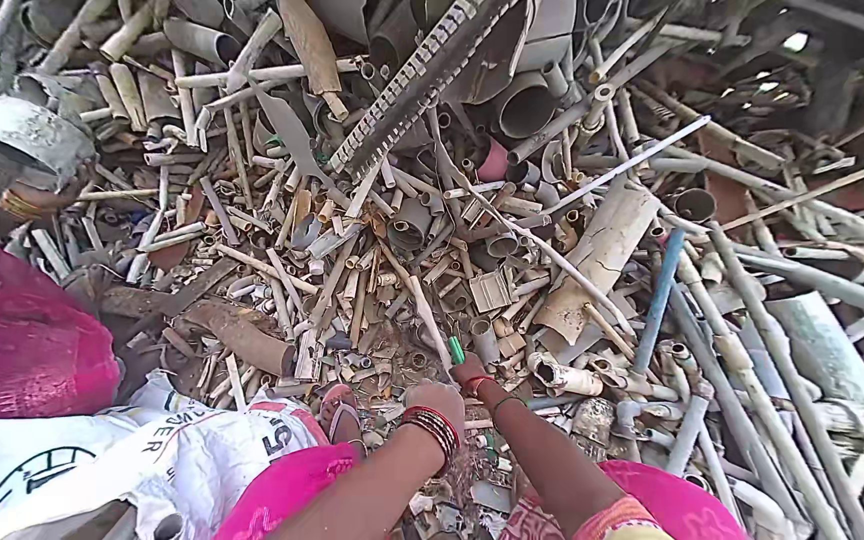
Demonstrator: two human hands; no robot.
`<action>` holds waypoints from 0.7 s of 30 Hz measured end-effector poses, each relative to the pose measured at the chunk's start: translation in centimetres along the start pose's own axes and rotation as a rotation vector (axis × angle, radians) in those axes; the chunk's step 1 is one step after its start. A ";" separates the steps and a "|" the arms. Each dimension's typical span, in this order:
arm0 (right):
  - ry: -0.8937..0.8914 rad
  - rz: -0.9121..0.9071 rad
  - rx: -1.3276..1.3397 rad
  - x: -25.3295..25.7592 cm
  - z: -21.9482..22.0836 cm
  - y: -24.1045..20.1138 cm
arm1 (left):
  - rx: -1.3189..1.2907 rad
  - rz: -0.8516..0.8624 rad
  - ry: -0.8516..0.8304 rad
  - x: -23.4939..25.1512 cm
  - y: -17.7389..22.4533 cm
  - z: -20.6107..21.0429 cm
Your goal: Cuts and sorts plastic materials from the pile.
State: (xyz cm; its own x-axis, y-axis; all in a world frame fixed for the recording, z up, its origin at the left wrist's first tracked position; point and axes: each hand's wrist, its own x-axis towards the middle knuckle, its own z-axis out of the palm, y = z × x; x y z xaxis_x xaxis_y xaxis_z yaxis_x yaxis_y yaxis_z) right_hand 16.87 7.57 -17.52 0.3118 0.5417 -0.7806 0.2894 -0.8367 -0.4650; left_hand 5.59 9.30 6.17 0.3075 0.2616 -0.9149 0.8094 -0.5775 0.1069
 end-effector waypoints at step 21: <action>0.575 -0.224 -0.221 -28.4 -12.2 10.8 | -0.584 0.352 0.579 1.2 3.4 7.4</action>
State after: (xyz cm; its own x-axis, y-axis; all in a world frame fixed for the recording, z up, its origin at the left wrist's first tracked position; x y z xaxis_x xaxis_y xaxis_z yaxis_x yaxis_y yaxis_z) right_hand 22.14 -15.88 4.74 0.6386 0.7093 -0.2984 0.5637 -0.6951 -0.4462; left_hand 5.07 1.92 2.52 0.6629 0.5840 -0.4685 0.6973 -0.2537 0.6704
